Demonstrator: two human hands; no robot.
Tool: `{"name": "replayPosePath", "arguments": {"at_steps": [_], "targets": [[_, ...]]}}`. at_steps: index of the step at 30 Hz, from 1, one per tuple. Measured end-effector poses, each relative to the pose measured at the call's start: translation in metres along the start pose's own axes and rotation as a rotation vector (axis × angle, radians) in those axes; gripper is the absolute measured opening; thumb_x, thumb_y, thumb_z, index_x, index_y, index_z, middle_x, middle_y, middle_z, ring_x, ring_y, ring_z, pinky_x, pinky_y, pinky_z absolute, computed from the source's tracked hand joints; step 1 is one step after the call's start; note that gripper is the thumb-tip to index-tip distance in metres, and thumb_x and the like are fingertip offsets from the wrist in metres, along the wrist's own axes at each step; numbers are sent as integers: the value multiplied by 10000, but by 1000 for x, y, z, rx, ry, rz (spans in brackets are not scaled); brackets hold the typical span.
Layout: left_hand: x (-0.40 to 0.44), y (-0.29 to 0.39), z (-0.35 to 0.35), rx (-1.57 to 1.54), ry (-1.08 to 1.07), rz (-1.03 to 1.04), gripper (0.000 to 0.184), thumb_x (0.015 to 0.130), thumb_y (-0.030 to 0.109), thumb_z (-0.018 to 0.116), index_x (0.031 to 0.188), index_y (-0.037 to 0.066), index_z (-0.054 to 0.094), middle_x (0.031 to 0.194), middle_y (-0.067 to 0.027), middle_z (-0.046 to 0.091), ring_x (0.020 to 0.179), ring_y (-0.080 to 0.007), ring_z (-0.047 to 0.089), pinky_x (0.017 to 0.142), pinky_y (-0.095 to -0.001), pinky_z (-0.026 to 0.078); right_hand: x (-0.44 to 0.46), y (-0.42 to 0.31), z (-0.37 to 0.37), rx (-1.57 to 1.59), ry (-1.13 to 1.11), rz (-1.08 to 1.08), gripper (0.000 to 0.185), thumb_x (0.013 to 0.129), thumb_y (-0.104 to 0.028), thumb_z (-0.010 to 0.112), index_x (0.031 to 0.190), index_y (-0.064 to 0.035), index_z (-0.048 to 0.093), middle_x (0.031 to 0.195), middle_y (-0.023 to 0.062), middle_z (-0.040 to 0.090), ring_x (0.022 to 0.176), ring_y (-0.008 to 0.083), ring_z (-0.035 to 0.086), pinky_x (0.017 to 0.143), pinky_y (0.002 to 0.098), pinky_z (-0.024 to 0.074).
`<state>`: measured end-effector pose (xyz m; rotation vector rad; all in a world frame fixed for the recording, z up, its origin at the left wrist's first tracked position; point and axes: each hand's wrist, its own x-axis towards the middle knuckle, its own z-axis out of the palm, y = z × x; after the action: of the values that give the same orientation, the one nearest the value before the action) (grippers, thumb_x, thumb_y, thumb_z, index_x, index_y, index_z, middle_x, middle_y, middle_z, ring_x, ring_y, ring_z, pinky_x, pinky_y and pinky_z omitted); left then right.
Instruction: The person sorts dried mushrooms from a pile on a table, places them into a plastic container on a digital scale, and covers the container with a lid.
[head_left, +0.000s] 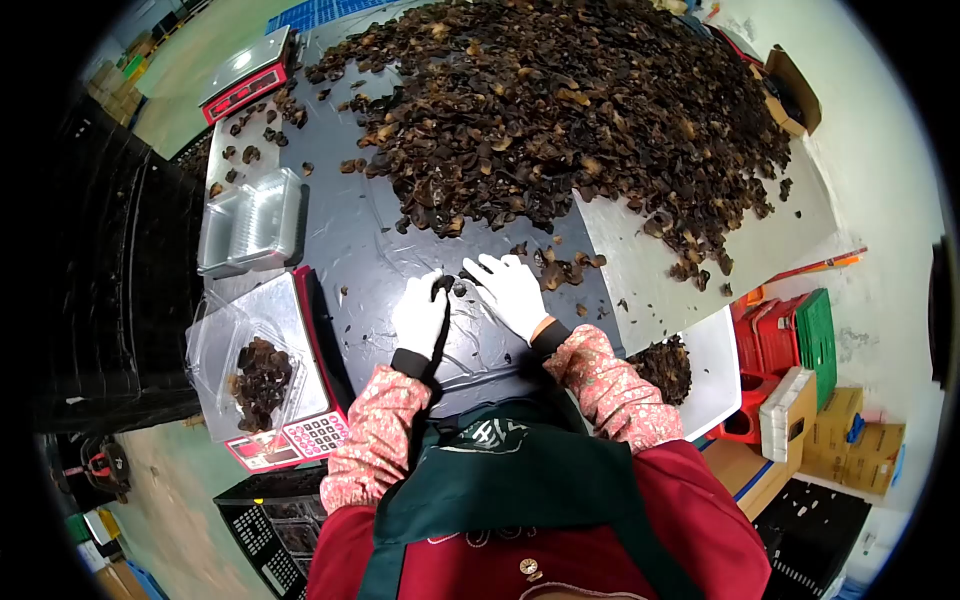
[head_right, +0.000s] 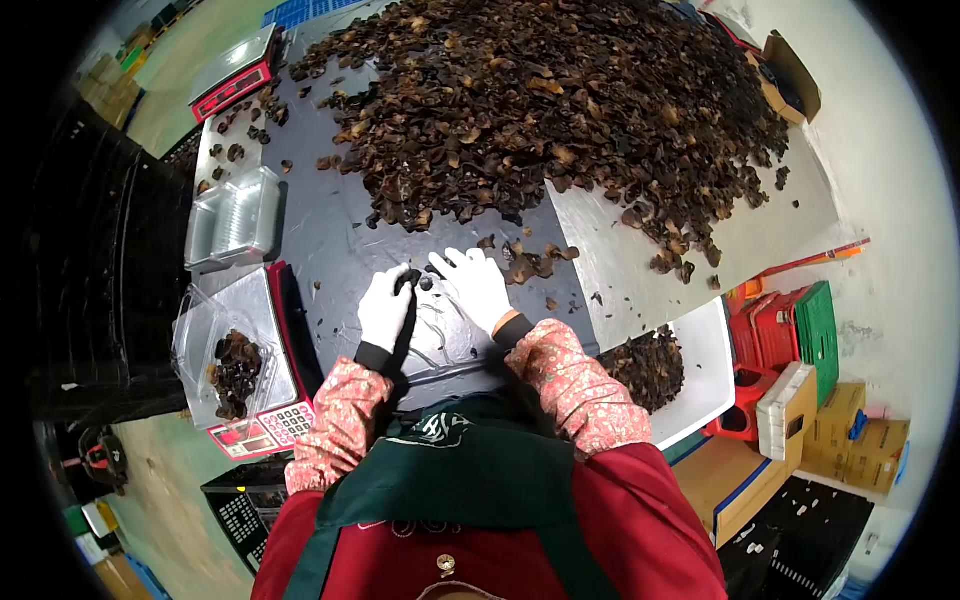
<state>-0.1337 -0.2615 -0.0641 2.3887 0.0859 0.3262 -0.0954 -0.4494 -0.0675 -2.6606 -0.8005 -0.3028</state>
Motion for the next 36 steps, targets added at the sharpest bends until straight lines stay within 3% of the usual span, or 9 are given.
{"name": "replayPosePath", "arguments": {"at_steps": [4,11,14,18,25,30,33,34,36], "targets": [[3,-5,8,126,-54,-109,163,871,195,649,1018,124,662,970,-124,633,861,-322,650,756,-388,512,6,10,7,94,29,-37,257,818,-174,622,1073,-163,651,1003,32,577,928,243,569,699,352,544],[-51,26,-112,-642,223,-335,69,909,109,659,946,64,624,780,50,557,704,-30,493,595,-204,396,22,35,18,496,163,146,130,801,-125,652,920,-89,693,918,96,669,879,280,646,781,356,523],[-73,15,-186,-438,512,-314,123,905,98,644,1012,63,594,838,24,546,702,-57,484,604,-218,408,27,28,3,599,68,294,151,822,-158,681,927,-52,696,915,130,680,881,274,662,800,337,514],[-91,-30,-242,-238,728,-321,93,945,111,619,1000,40,594,924,-6,573,838,-84,514,746,-250,442,21,14,-4,321,-120,96,477,801,-196,693,1271,-200,613,960,111,578,901,315,613,769,396,510],[-96,-92,-256,139,635,-112,133,850,34,646,982,36,623,1004,-111,615,970,-271,589,897,-346,457,52,22,1,357,-114,11,189,793,-175,697,972,-115,702,850,113,633,840,280,642,764,345,514],[-113,-89,-255,241,534,-93,225,809,47,617,1034,49,621,1100,-159,616,1081,-338,559,960,-425,431,70,-62,-32,998,-298,325,216,815,-136,688,999,-24,665,919,47,673,893,139,636,822,285,502],[-125,-82,-269,124,589,-51,249,807,17,596,1055,25,614,1144,-182,623,1110,-355,574,983,-434,437,110,-213,-50,992,-172,-152,215,856,-111,657,1057,-36,673,982,24,661,889,115,615,804,260,496],[-126,-82,-268,145,561,-71,271,814,1,585,1084,9,605,1161,-186,616,1115,-358,574,997,-426,435,111,-218,-47,1057,-240,-47,244,850,-105,668,1085,-40,669,953,31,661,852,127,625,780,260,510],[-125,-87,-266,-49,563,-145,315,894,17,533,1207,1,570,1223,-173,601,1155,-324,566,1015,-403,424,122,-285,-21,672,-98,-406,237,890,-204,604,1070,-65,670,955,100,685,842,253,680,758,352,555]]}}
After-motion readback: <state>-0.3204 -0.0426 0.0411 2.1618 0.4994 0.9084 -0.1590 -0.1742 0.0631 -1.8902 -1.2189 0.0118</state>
